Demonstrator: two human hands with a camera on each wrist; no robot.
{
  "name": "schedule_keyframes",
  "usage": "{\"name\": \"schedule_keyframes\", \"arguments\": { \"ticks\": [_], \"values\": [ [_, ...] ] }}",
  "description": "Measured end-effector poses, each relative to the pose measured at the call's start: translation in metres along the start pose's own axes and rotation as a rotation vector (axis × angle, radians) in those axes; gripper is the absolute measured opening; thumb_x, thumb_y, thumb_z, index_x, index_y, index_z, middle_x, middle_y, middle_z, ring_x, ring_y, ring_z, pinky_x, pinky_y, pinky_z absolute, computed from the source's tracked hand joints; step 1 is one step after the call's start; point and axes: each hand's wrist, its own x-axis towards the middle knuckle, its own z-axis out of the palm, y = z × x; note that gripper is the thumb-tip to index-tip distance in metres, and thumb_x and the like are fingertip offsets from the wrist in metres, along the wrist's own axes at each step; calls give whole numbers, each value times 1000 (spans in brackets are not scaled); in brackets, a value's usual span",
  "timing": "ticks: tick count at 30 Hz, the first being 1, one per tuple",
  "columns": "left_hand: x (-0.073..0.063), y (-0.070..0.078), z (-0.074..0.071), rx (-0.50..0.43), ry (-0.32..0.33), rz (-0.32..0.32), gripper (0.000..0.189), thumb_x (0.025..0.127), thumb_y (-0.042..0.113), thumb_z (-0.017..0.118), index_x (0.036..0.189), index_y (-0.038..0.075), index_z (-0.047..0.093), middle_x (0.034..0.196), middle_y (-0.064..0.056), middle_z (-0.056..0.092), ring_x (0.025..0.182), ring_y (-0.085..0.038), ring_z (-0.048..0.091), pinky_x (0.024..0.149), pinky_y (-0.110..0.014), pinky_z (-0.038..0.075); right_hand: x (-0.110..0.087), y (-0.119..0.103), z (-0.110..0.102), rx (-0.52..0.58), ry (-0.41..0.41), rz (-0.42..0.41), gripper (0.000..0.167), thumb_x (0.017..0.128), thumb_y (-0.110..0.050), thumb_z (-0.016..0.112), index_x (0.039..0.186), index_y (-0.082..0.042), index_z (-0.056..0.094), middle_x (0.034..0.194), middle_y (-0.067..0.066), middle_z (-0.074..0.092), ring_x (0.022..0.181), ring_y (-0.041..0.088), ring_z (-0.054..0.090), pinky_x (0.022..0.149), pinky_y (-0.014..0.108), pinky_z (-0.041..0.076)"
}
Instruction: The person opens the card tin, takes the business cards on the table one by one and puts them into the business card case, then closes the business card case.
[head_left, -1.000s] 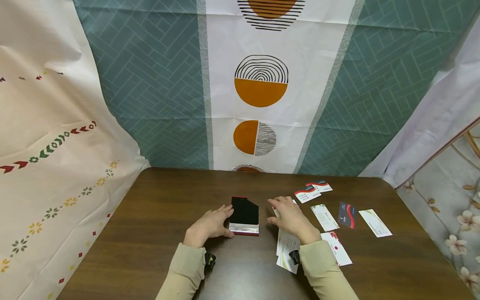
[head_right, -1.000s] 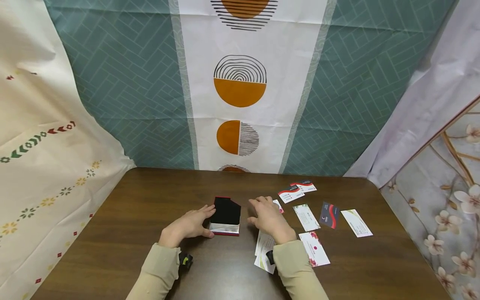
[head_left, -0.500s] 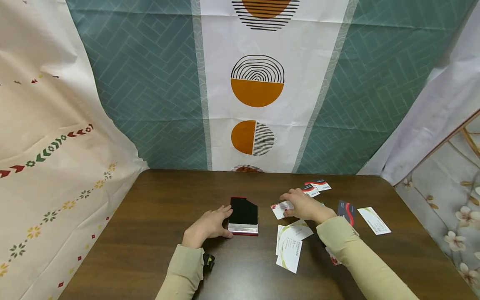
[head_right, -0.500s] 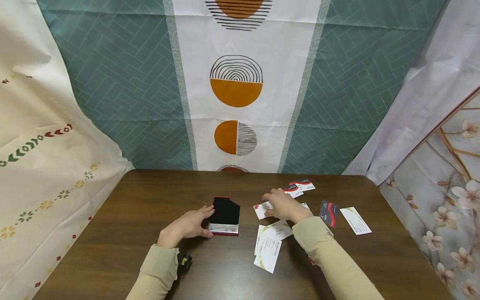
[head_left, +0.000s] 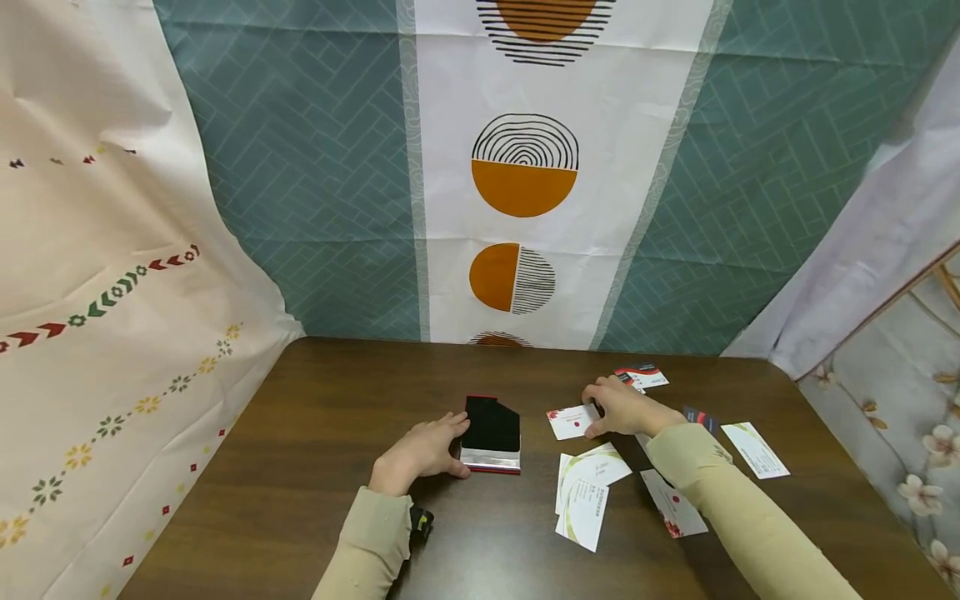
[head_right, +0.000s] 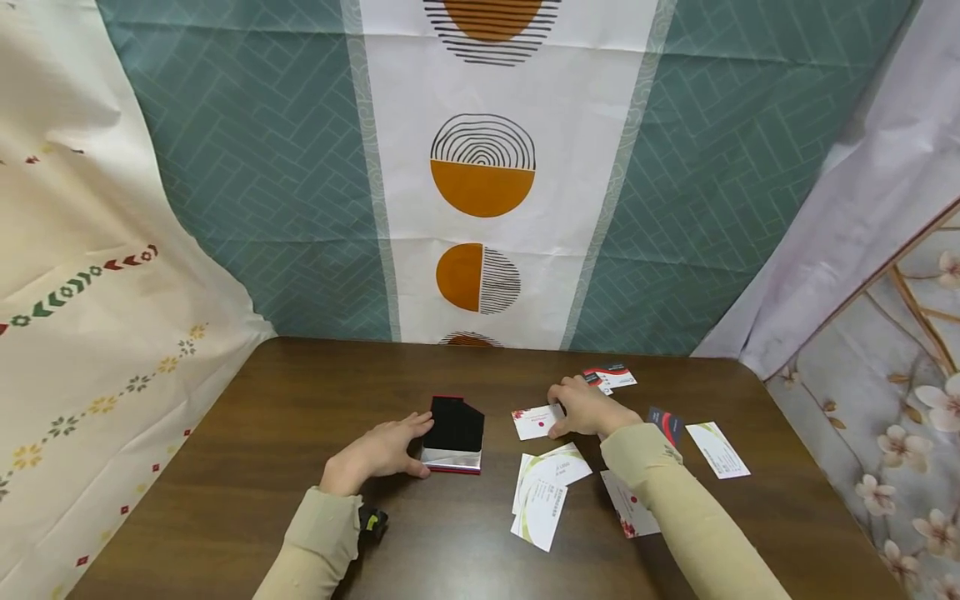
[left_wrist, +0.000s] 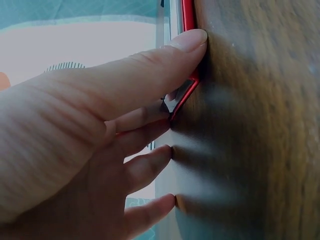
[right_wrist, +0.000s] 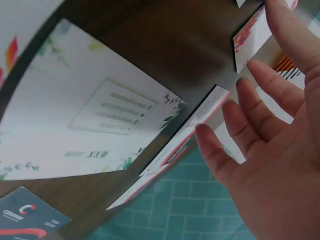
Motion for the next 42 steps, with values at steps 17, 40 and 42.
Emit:
{"name": "schedule_keyframes", "arguments": {
  "ticks": [17, 40, 42],
  "values": [
    [-2, -1, 7, -32, 9, -25, 79, 79, 29, 82, 146, 6, 46, 155, -10, 36, 143, -33, 27, 112, -59, 24, 6, -5, -9, 136, -45, -126, 8, 90, -5, 69, 86, -9, 63, 71, -3, 52, 64, 9, 44, 58, 26, 39],
    [1, 2, 1, -17, 16, -13, 80, 78, 28, 83, 145, 4, 47, 154, -11, 37, 143, -32, 28, 112, -55, 26, 30, -55, -31, 258, 58, -215, 8, 93, -9, 66, 86, -13, 65, 69, -9, 53, 61, 7, 47, 56, 25, 41],
    [1, 0, 0, -19, 19, -7, 80, 78, 27, 83, 145, 4, 47, 154, -11, 37, 143, -32, 28, 112, -54, 26, 35, -63, -30, 249, 50, -224, 8, 93, -9, 66, 86, -13, 64, 68, -9, 52, 61, 7, 47, 56, 25, 41]
  ]
}}
